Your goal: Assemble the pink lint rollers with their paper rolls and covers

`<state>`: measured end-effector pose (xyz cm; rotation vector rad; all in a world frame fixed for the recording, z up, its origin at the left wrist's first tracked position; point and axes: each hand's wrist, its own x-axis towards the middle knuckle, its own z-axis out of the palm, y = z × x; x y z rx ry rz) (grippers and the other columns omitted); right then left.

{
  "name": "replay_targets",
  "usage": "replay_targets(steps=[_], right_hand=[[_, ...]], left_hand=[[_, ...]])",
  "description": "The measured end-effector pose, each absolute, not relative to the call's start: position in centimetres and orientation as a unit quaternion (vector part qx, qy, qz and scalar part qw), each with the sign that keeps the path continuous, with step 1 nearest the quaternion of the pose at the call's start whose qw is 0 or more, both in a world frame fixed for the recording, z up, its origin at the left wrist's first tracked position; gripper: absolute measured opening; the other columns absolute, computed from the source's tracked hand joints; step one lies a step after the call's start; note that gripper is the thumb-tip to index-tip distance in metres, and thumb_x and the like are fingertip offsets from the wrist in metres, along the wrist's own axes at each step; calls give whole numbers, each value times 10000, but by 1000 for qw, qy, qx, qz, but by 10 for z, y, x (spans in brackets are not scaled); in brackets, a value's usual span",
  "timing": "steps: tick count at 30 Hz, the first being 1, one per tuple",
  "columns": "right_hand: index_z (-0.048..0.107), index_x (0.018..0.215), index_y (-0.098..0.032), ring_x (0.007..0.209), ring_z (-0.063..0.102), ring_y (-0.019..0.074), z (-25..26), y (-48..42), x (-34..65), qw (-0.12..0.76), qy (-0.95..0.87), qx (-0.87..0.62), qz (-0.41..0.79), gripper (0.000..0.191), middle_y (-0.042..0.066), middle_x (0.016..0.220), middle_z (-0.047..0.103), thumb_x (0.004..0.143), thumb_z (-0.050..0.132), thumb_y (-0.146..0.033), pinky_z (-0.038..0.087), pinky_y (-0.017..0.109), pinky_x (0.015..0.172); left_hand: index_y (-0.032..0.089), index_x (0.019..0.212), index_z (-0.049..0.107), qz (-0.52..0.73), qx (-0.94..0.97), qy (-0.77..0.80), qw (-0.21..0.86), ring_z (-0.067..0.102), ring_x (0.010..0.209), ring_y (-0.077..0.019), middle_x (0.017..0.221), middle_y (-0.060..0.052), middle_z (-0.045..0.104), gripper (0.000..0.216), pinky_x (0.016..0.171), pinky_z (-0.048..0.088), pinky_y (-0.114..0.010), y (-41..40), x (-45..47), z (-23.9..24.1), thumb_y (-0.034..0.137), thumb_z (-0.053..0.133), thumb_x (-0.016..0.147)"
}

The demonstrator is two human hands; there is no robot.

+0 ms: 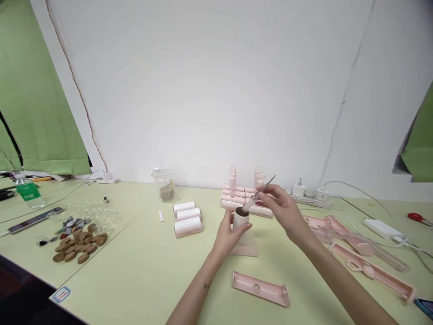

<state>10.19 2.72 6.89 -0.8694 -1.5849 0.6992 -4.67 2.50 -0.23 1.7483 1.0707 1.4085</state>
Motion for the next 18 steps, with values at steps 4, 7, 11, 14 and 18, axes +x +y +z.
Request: replay_targets(steps=[4,7,11,14,18], right_hand=[[529,764,-197,748,587,158,58,35,99,445,-763,-424,200,130,10,754,585,734,518,-323,472,303,722],[592,600,-190,894,547,252,52,35,99,408,-775,-452,168,140,65,892,588,662,585,-316,411,395,795],[622,492,-193,940,537,309,46,33,101,362,-790,-467,161,152,92,1028,583,631,580,-235,411,410,763],[637,536,-210,899,572,262,54,30,104,353,-800,-454,175,151,57,996,621,660,578,-272,436,356,750],[627,825,-193,944,554,218,83,19,116,508,-713,-448,182,255,59,949,637,785,470,-390,422,343,815]], left_hand=[[214,1026,447,519,679,405,326,542,826,-158,919,-4,582,384,758,395,-259,23,-45,-5,319,604,692],[213,1007,460,515,689,387,331,531,844,-153,946,1,569,358,758,394,-251,22,-44,-3,292,608,691],[210,991,480,480,716,377,339,518,852,-155,948,6,558,383,758,393,-252,22,-40,-7,268,648,652],[208,1009,468,485,720,374,327,518,861,-158,951,0,555,392,770,395,-257,22,-40,-11,269,642,664],[214,1110,398,513,712,401,261,511,911,-168,1006,-29,543,400,795,400,-273,25,-50,-5,336,543,758]])
